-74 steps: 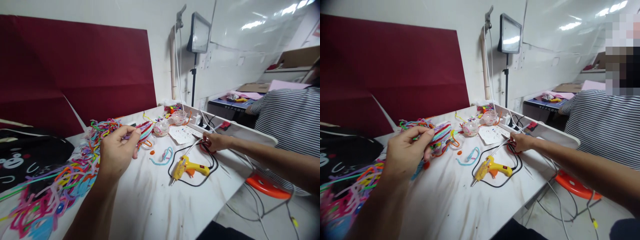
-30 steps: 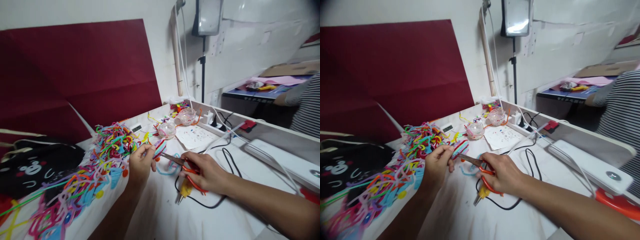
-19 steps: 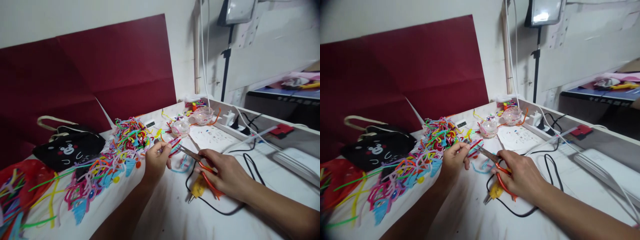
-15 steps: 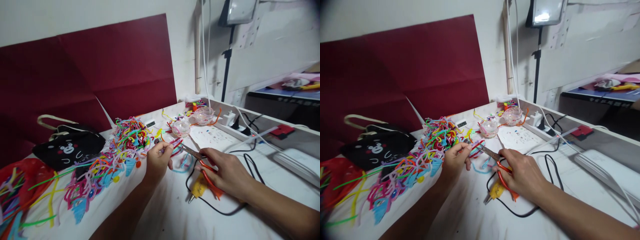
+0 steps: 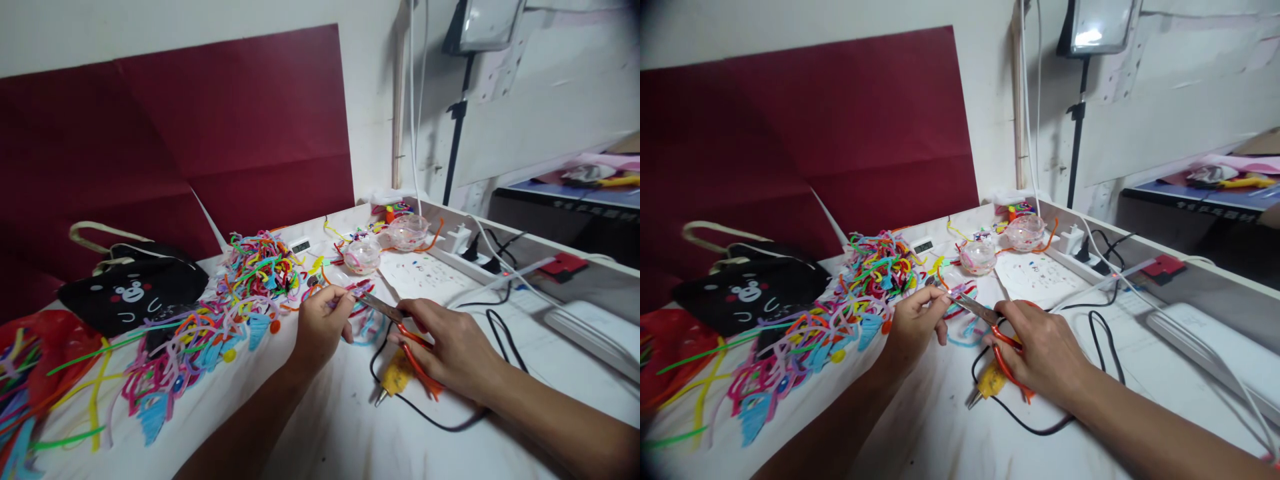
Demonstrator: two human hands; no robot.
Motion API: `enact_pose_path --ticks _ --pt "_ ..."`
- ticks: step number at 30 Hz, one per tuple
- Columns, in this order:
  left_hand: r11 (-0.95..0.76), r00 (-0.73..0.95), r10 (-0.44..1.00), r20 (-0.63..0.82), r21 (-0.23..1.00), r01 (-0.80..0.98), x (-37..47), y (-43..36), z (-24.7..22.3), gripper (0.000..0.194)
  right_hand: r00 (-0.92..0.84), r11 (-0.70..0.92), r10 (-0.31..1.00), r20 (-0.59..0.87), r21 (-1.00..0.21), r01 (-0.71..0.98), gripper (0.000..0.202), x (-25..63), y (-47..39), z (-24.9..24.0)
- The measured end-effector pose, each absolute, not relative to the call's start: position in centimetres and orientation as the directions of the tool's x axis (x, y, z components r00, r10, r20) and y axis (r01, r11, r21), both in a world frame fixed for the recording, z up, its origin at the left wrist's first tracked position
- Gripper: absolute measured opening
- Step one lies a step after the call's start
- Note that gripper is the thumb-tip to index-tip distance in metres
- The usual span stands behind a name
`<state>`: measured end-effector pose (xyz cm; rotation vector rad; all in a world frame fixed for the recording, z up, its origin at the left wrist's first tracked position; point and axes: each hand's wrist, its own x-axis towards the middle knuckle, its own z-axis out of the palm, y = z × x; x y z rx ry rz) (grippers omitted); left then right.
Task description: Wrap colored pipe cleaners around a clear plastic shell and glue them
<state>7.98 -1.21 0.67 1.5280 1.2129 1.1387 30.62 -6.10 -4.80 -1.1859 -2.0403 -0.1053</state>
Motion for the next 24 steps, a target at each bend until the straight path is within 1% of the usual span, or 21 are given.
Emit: enact_pose_path --ticks 9,17,24 --pt "-0.18 0.145 0.978 0.153 0.963 0.199 8.18 -1.42 0.37 0.032 -0.309 0.597 0.678 0.667 -0.254 0.761 0.024 30.7 -6.04 -4.8" --pt "-0.17 0.175 0.975 0.135 0.963 0.208 8.23 -1.76 0.56 0.029 -0.372 0.625 0.601 0.707 -0.127 0.77 0.029 30.82 -6.0 -4.97" --pt "-0.148 0.188 0.976 0.109 0.967 0.209 8.36 -2.21 0.89 0.026 -0.422 0.597 0.55 0.721 0.015 0.802 0.037 31.14 -5.92 -4.67"
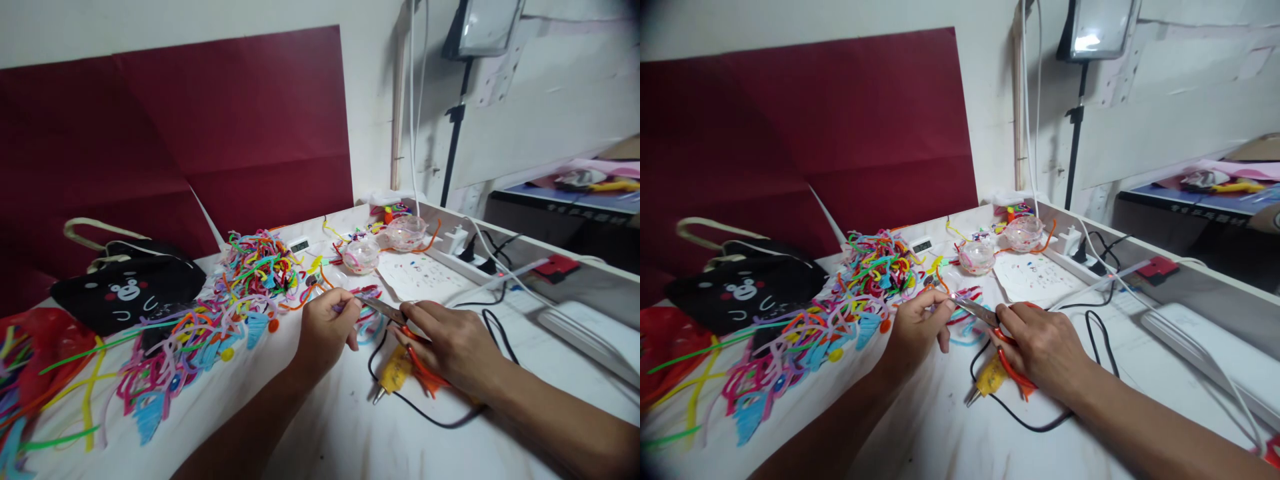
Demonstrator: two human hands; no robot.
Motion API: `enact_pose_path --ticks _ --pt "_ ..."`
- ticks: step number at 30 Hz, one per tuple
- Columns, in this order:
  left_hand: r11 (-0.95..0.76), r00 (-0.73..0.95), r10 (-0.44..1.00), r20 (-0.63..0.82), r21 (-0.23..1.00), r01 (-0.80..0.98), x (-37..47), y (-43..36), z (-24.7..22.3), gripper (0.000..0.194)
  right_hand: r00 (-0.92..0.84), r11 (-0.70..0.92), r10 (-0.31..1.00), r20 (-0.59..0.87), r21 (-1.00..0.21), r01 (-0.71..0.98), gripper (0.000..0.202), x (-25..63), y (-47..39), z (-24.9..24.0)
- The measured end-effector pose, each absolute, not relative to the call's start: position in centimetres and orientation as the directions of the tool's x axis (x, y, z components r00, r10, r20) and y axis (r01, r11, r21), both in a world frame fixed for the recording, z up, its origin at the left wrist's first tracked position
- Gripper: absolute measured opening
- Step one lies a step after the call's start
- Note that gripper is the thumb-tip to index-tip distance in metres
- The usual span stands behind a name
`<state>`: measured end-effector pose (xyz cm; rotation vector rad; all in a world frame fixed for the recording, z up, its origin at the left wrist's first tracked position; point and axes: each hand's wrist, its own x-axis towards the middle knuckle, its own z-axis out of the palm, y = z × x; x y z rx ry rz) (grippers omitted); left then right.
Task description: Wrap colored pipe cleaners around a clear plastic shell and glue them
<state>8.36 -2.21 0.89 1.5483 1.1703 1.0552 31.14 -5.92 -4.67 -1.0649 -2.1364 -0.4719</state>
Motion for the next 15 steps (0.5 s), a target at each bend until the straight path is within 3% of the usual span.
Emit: enact_pose_path --ticks 8,15 --pt "-0.132 0.172 0.981 0.095 0.966 0.224 8.51 -2.34 0.89 0.027 -0.458 0.58 0.483 0.746 0.119 0.806 0.039 31.34 -5.95 -4.72" --pt "-0.037 0.142 0.99 0.007 0.976 0.212 8.88 -2.22 0.65 0.025 -0.454 0.578 0.513 0.729 0.097 0.81 0.03 31.37 -5.77 -4.98"
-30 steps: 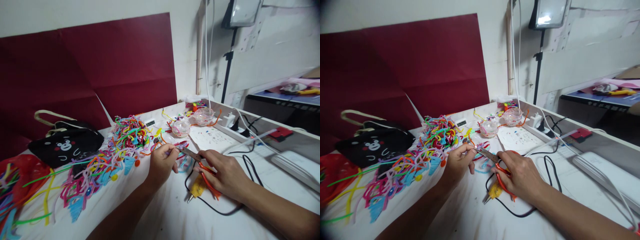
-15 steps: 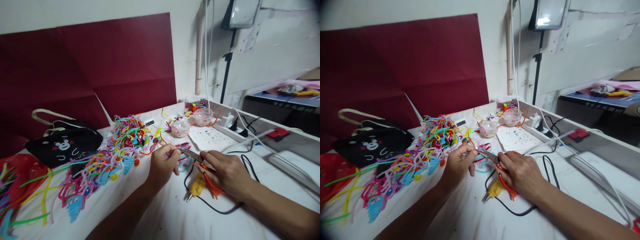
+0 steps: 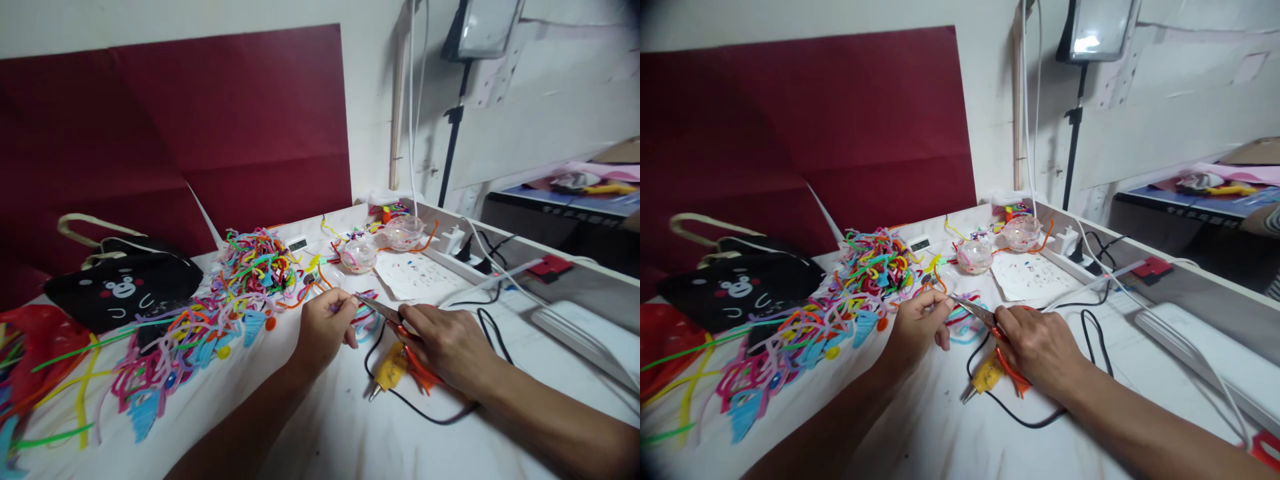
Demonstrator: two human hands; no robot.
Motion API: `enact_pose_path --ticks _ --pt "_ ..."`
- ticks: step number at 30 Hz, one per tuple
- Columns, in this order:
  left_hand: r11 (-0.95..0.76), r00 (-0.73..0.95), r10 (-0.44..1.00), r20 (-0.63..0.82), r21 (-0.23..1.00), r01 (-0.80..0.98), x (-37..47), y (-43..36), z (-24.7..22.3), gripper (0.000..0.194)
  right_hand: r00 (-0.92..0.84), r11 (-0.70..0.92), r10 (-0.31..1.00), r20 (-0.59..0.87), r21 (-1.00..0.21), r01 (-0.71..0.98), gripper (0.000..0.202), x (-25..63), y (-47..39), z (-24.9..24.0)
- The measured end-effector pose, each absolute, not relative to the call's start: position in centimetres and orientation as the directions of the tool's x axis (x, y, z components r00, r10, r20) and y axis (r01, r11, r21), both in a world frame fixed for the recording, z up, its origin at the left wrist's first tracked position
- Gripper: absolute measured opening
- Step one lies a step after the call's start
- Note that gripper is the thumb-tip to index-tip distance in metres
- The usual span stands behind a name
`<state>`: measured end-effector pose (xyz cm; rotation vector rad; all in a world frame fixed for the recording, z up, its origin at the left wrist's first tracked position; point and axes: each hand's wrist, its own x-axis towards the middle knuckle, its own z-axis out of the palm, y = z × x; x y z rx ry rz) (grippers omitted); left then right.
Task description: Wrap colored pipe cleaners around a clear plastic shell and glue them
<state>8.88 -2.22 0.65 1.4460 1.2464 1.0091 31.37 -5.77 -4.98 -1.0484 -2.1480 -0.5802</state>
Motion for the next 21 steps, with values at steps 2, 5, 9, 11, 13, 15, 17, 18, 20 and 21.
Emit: enact_pose_path --ticks 2,5,9,11,13,15,17,18,20,21 --pt "-0.02 0.131 0.991 -0.009 0.976 0.215 8.9 -2.1 0.6 0.023 -0.455 0.569 0.514 0.727 0.108 0.815 0.031 31.3 -5.8 -5.0" --pt "-0.006 0.115 0.993 -0.021 0.973 0.229 8.9 -2.0 0.6 0.021 -0.455 0.556 0.525 0.719 0.114 0.823 0.036 31.0 -5.8 -5.0" --pt "-0.016 0.116 0.993 -0.016 0.963 0.27 8.8 -2.0 0.7 0.024 -0.422 0.526 0.564 0.71 0.085 0.846 0.047 30.3 -6.1 -4.7" --pt "-0.035 0.123 0.992 -0.001 0.956 0.29 8.7 -2.0 0.7 0.024 -0.396 0.509 0.584 0.708 0.061 0.859 0.051 29.9 -6.2 -4.5" --pt "-0.063 0.138 0.99 0.021 0.951 0.303 8.6 -2.1 0.7 0.023 -0.38 0.498 0.592 0.71 0.049 0.866 0.054 29.7 -6.3 -4.2" --pt "-0.089 0.153 0.987 0.042 0.944 0.317 8.5 -2.1 0.6 0.024 -0.381 0.491 0.59 0.712 0.059 0.869 0.057 29.5 -6.4 -3.9" --pt "-0.106 0.159 0.986 0.055 0.937 0.334 8.4 -2.1 0.5 0.024 -0.386 0.48 0.587 0.711 0.079 0.874 0.059 29.5 -6.4 -3.7" --pt "-0.111 0.161 0.985 0.058 0.934 0.341 8.4 -2.1 0.4 0.024 -0.387 0.472 0.587 0.711 0.089 0.877 0.059 29.5 -6.4 -3.6" --pt "-0.118 0.168 0.984 0.062 0.93 0.347 8.5 -2.1 0.4 0.024 -0.387 0.454 0.584 0.713 0.108 0.884 0.056 29.6 -6.3 -3.5" --pt "-0.12 0.175 0.983 0.062 0.931 0.345 8.5 -2.2 0.4 0.024 -0.39 0.45 0.578 0.716 0.119 0.885 0.055 29.6 -6.3 -3.5"
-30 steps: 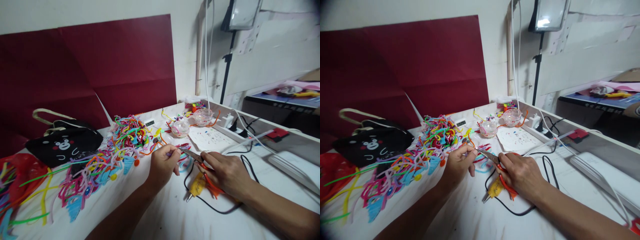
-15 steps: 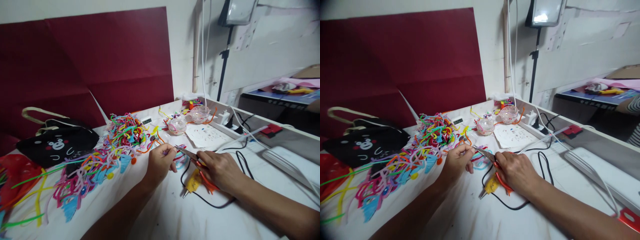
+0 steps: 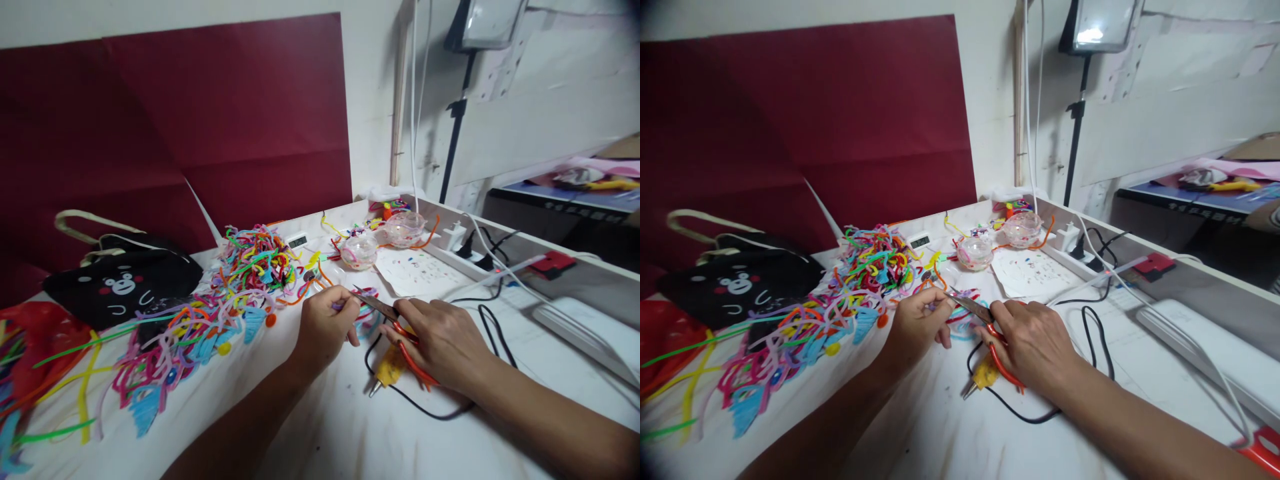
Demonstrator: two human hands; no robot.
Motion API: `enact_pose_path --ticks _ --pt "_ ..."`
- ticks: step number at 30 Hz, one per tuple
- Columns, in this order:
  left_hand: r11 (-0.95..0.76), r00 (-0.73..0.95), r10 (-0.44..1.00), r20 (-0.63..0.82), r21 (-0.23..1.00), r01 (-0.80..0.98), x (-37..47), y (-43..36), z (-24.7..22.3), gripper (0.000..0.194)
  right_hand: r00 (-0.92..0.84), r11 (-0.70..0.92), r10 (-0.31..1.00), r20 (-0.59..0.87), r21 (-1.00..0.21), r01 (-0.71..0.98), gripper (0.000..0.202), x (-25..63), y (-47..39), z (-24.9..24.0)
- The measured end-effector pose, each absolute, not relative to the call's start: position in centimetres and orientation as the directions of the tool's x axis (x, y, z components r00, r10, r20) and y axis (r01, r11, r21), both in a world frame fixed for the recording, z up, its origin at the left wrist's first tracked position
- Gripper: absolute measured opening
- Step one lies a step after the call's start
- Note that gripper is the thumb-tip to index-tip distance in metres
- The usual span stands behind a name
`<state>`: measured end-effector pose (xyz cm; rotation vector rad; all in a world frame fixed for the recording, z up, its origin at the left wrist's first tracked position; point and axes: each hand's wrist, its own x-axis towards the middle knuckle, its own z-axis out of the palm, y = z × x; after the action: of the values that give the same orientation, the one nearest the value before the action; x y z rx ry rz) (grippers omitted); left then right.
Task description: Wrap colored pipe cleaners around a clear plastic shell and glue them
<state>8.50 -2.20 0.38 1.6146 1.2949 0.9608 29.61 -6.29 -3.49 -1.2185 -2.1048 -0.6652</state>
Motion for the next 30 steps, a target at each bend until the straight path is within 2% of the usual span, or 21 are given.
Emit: enact_pose_path --ticks 5,8,11,16,18,20,24,26,28,30 --pt "-0.066 0.179 0.984 0.009 0.945 0.319 8.9 -2.6 0.7 0.022 -0.434 0.489 0.536 0.724 0.153 0.859 0.048 30.1 -6.1 -4.0" --pt "-0.02 0.167 0.985 -0.032 0.953 0.303 9.1 -2.7 0.9 0.021 -0.446 0.508 0.538 0.715 0.147 0.849 0.037 30.3 -5.9 -4.4" --pt "-0.01 0.15 0.988 -0.038 0.953 0.302 9.0 -2.6 1.1 0.021 -0.444 0.527 0.547 0.71 0.121 0.841 0.028 30.4 -5.6 -4.9" --pt "0.002 0.127 0.991 -0.046 0.946 0.323 8.9 -2.2 1.1 0.022 -0.377 0.506 0.605 0.702 0.027 0.862 0.029 30.1 -5.4 -5.4" --pt "-0.007 0.137 0.99 -0.039 0.948 0.319 8.8 -2.2 1.0 0.024 -0.325 0.506 0.66 0.677 -0.081 0.859 0.035 30.0 -5.5 -5.1" --pt "-0.032 0.147 0.989 -0.015 0.951 0.308 8.8 -2.2 0.9 0.025 -0.238 0.485 0.731 0.639 -0.242 0.84 0.045 30.2 -5.5 -4.2" --pt "-0.073 0.158 0.987 0.027 0.951 0.299 8.7 -2.3 0.9 0.027 -0.043 0.348 0.876 0.481 -0.567 0.746 0.062 32.2 -4.7 -1.7" --pt "-0.088 0.167 0.985 0.04 0.952 0.294 8.6 -2.3 1.0 0.026 0.058 0.226 0.934 0.353 -0.708 0.669 0.068 33.7 -3.7 -0.6" --pt "-0.098 0.178 0.983 0.049 0.955 0.281 8.5 -2.3 1.1 0.026 0.125 0.049 0.983 0.136 -0.845 0.533 0.065 35.2 -2.5 0.1" --pt "-0.109 0.195 0.979 0.058 0.959 0.261 8.3 -2.4 1.2 0.025 0.087 -0.041 0.996 -0.006 -0.913 0.406 0.057 36.5 -1.5 0.4"
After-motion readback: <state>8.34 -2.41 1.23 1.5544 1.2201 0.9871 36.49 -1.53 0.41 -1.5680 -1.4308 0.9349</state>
